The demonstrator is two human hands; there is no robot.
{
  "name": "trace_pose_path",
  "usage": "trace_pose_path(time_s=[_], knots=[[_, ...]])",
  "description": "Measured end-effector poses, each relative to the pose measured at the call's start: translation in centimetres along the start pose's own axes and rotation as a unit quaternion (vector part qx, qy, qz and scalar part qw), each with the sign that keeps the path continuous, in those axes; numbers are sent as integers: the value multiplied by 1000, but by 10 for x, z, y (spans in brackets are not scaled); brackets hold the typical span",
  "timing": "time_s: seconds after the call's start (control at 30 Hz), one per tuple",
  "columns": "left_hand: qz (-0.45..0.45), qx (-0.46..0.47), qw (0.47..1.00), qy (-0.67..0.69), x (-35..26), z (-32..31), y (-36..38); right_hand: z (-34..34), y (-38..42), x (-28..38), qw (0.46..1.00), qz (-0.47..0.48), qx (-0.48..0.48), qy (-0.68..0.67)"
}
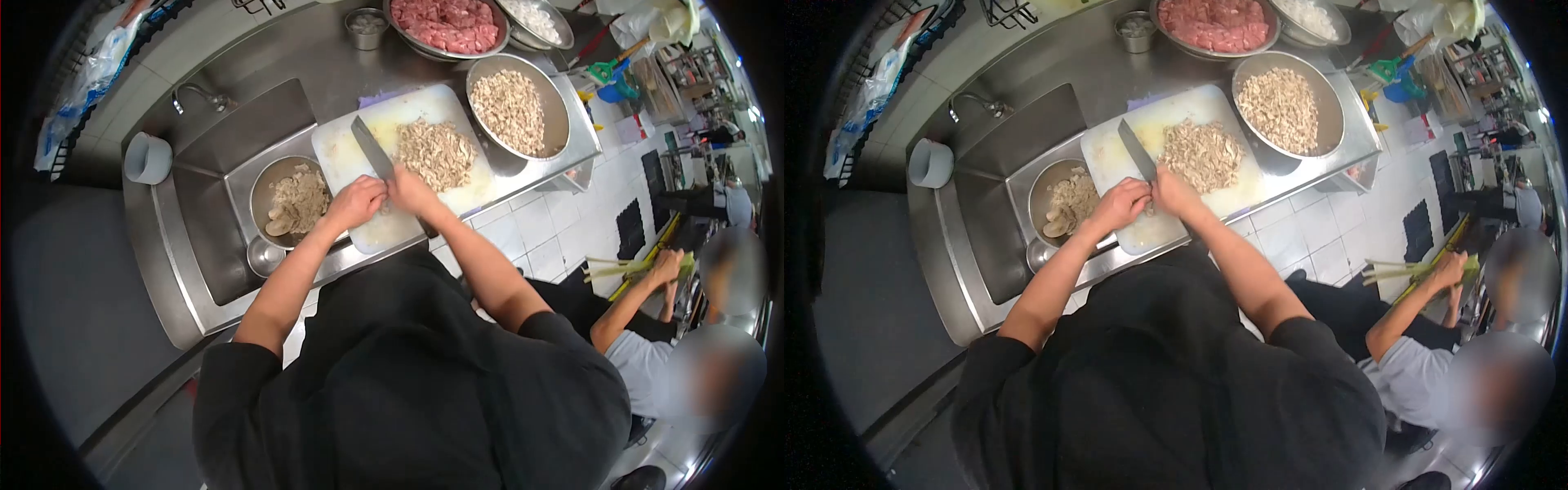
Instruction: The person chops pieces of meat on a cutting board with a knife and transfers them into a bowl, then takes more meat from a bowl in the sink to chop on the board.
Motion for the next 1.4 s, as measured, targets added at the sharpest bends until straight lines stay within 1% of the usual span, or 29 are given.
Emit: trace_pose_path(time_s=[0.07, 0.1, 0.13, 0.17, 0.23, 0.27, 0.33, 0.4, 0.43, 0.47, 0.53, 0.57, 0.63, 0.67, 0.7, 0.73, 0.8, 0.83, 0.9, 0.93, 0.97, 1.0, 1.07, 1.13, 1.2, 1.23, 1.3, 1.37, 1.4], knots=[[-12, -8, 1000, 26, 1, 7, -4, 12, -14, 7, 997, 69, 13, 26], [6, -42, 998, 42, 5, 12, 3, 19, -8, 11, 998, 42, 20, 51], [30, -72, 995, 62, 6, 16, 10, 25, 0, 15, 998, 40, 20, 50], [32, -69, 995, 65, 5, 13, 12, 25, 10, 15, 997, 31, 44, 48], [-45, -48, 998, 10, -9, 11, 14, 22, 30, 14, 996, 21, 71, 45], [-42, -47, 998, 11, -7, 6, 15, 19, 40, 13, 996, 16, 80, 46], [15, -73, 996, -41, 5, -7, 11, 20, 58, 26, 995, 12, 91, 49], [21, -83, 996, -36, 2, -10, 7, 18, 75, 31, 988, -81, 110, 76], [23, -92, 995, -34, 1, -7, 4, 10, 70, 32, 990, -75, 76, 97], [25, -93, 995, -34, 3, -4, 3, 1, 58, 26, 989, -74, 78, 98], [30, -46, 998, -37, 0, -3, 0, 0, 22, 17, 999, -28, 10, 24], [32, -43, 998, -36, -1, 1, 2, -2, 6, 14, 999, -6, 23, 42], [5, 3, 1000, -16, -2, 3, -1, 8, 26, 24, 998, -7, 42, 49], [2, -2, 1000, -18, 1, 6, -6, 14, 34, 33, 996, -2, 61, 62], [0, -5, 1000, -11, 1, 4, -3, 12, 52, 34, 996, -24, 55, 61], [-2, -7, 1000, -3, -1, 3, 0, 2, 48, 31, 996, -24, 57, 62], [-5, -11, 1000, -12, 3, 5, -1, -22, 38, 9, 997, -67, 9, 32], [-9, -13, 1000, -21, 3, 4, 0, -16, 25, 13, 999, -37, -1, 18], [-9, -8, 1000, -9, 6, 2, 2, 0, 14, 24, 999, -28, 24, 10], [-16, -9, 1000, -2, 8, 3, 1, 9, 13, 33, 999, -14, 40, 4], [-28, -15, 999, -5, 7, 6, 0, 8, 22, 30, 999, 37, 21, 25], [-30, -21, 999, -7, 9, 8, -3, 4, 31, 34, 999, 41, 18, 29], [-19, 9, 1000, 10, 11, 2, -1, -10, 47, 27, 998, -50, 0, 48], [-17, -2, 1000, 9, 11, 3, 1, -20, 23, 11, 998, -54, -16, 23], [-44, 20, 999, 8, 11, 5, 0, -5, -7, 16, 1000, -12, -24, -13], [-46, 24, 999, 7, 10, 5, 6, 1, -11, 24, 1000, 2, -3, 21], [-35, -12, 999, 19, 13, 14, 5, 16, -8, 36, 999, 9, -5, 45], [-20, -29, 999, 31, 13, 15, 9, 24, 19, 51, 998, 8, 8, 68], [-32, -54, 998, 11, 9, 20, 11, 27, 40, 64, 993, -13, 52, 103]])
Point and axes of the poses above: each hand's wrist, its own y-axis away from the middle knuckle, its own z-axis out of the back of the hand, x = y × z, the point moved 8 cm from there along -y, towards the middle knuckle, and after that the axes turned 9 degrees about -y, right-handed, at the moved point
